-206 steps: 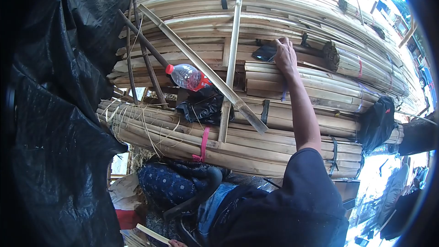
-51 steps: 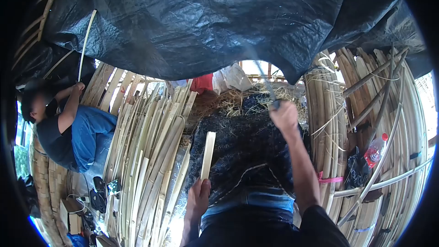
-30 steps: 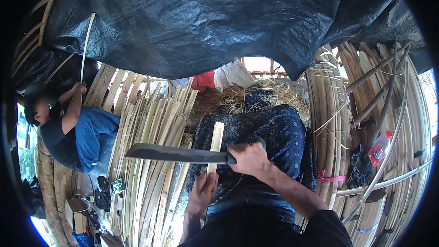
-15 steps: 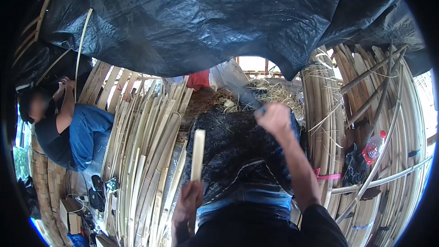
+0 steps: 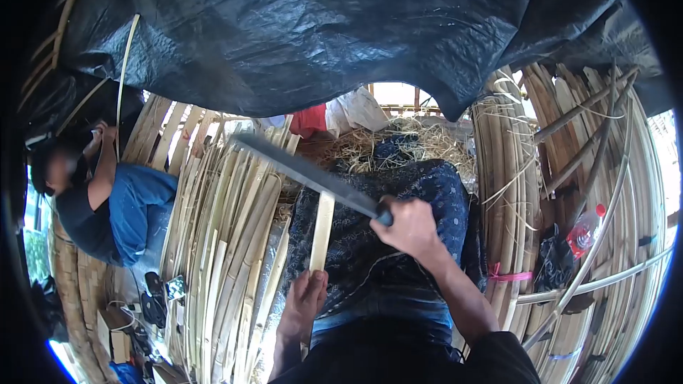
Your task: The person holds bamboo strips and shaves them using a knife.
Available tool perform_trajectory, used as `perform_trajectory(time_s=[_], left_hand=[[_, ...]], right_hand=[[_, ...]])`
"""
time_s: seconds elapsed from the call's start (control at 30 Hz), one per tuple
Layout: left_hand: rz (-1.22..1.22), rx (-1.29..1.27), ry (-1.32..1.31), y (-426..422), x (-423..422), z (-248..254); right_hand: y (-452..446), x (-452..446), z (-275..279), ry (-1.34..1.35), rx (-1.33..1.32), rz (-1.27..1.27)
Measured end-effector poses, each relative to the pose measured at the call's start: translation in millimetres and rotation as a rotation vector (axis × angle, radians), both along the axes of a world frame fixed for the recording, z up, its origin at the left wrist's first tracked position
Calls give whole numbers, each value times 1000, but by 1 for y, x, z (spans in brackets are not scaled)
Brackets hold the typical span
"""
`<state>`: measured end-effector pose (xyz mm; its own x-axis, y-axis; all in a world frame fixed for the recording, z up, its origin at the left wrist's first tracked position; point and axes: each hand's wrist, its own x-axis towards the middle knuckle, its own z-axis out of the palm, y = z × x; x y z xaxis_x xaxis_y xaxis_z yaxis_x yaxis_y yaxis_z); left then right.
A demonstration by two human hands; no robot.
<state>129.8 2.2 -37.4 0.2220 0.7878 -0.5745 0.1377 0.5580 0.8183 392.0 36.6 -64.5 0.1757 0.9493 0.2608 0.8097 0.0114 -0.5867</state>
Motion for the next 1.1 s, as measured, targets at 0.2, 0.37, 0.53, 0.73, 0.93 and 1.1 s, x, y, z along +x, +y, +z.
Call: perform_trajectory(time_s=[0.2, 0.37, 0.53, 0.73, 0.93, 1.1], left_hand=[[-170, 279, 152, -3, -1, -8], [-205, 319, 269, -1, 1, -2], [-245, 303, 227, 2, 0, -12], [-204, 296, 148, 7, 6, -15], [-140, 244, 115, 11, 6, -21], [-169, 291, 155, 6, 7, -17]], right_hand=[[1, -42, -10, -128, 31, 216], [10, -33, -13, -218, 2, 96], [-11, -33, -8, -231, 14, 183], [-2, -20, -18, -275, 17, 148], [-8, -27, -20, -259, -8, 195], [2, -10, -20, -283, 48, 127]])
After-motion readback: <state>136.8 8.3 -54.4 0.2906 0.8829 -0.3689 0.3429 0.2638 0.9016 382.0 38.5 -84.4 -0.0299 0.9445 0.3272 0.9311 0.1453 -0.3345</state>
